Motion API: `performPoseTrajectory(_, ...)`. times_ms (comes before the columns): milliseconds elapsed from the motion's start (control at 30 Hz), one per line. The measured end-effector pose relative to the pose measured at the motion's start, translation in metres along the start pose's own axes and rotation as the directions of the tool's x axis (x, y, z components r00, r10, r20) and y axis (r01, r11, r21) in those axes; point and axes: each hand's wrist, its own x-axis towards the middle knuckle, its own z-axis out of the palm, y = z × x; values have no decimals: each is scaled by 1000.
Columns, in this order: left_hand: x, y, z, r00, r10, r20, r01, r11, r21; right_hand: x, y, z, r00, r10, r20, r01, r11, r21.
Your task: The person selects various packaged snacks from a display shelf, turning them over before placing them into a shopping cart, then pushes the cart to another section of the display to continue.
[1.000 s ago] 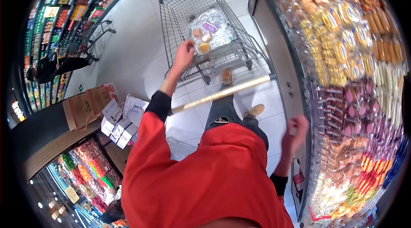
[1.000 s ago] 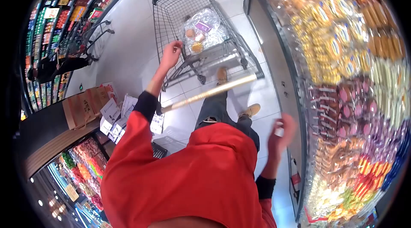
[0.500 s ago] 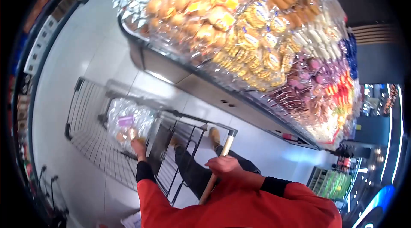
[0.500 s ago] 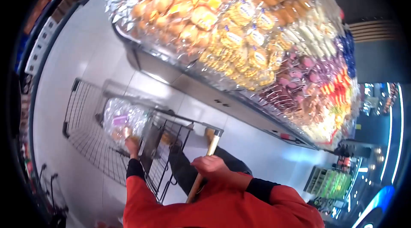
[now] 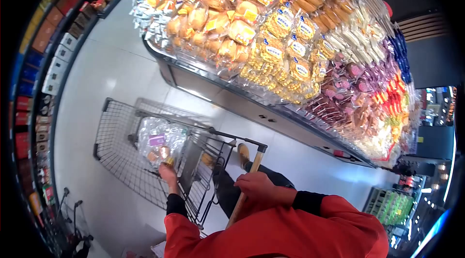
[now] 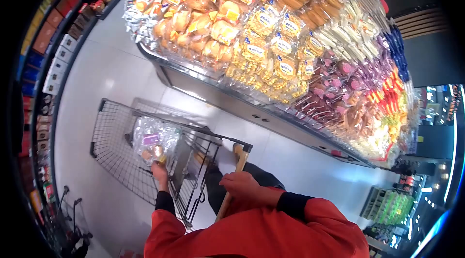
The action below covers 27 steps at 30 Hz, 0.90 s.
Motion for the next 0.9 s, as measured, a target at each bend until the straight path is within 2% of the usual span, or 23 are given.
performPoseTrajectory(67,-10,19,-33,991,26,-131,-60,964,-259,-3,0,-6,1000,-6,1,6,996,94)
performPoseTrajectory(100,-14,43,-70,996,30,-89,-61,926,-374,-3,3,-10,1000,6,13,-8,987,160)
performPoseTrajectory(133,-20,59,-86,976,26,-218,-125,882,-454,-3,7,-11,997,36,63,-50,974,222)
performPoseTrajectory(167,-30,89,-125,976,49,-214,-149,863,-482,-2,10,-15,983,89,158,-132,949,287)
performPoseTrajectory(200,-37,112,-150,948,115,-298,-250,848,-468,1,11,-24,975,112,191,-179,904,387)
performPoseTrajectory(233,-55,143,-176,905,90,-416,-297,833,-467,-1,28,-16,980,91,177,-168,852,495)
performPoseTrajectory(300,-94,211,-248,803,266,-533,-462,843,-275,8,44,-9,974,137,180,-224,688,690)
performPoseTrajectory(333,-118,233,-272,750,327,-574,-506,844,-180,13,45,-14,989,100,109,-148,653,743)
performPoseTrajectory(367,-131,255,-290,673,410,-615,-569,819,-77,16,61,-4,970,99,224,-244,463,852)
performPoseTrajectory(400,-148,275,-305,672,417,-612,-550,835,-35,20,67,-6,972,64,228,-235,374,897)
performPoseTrajectory(433,-171,291,-309,682,427,-593,-535,845,-7,24,64,-22,972,18,234,-223,383,896)
performPoseTrajectory(533,-205,324,-298,573,430,-697,-536,841,78,43,42,-76,973,-82,217,-194,223,955)
performPoseTrajectory(600,-234,342,-288,547,455,-703,-517,844,143,40,24,-105,974,-116,192,-184,81,980)
performPoseTrajectory(633,-242,352,-285,536,474,-698,-515,839,174,40,18,-112,978,-109,175,-167,79,983)
performPoseTrajectory(700,-253,361,-264,532,508,-677,-537,821,194,41,14,-127,969,-231,84,-17,279,960)
performPoseTrajectory(767,-256,374,-251,534,485,-693,-566,813,133,42,33,-124,971,-196,139,-41,437,899)
performPoseTrajectory(800,-261,390,-245,517,511,-687,-621,776,109,42,42,-112,983,-184,17,55,380,923)
performPoseTrajectory(833,-268,403,-243,608,309,-732,-536,840,-91,38,52,-107,979,-179,-101,155,320,935)
performPoseTrajectory(867,-274,410,-243,683,89,-725,-414,865,-284,32,58,-117,980,-153,-126,171,327,929)
performPoseTrajectory(900,-277,407,-236,685,106,-721,-430,857,-283,26,60,-126,989,-123,-82,117,312,943)
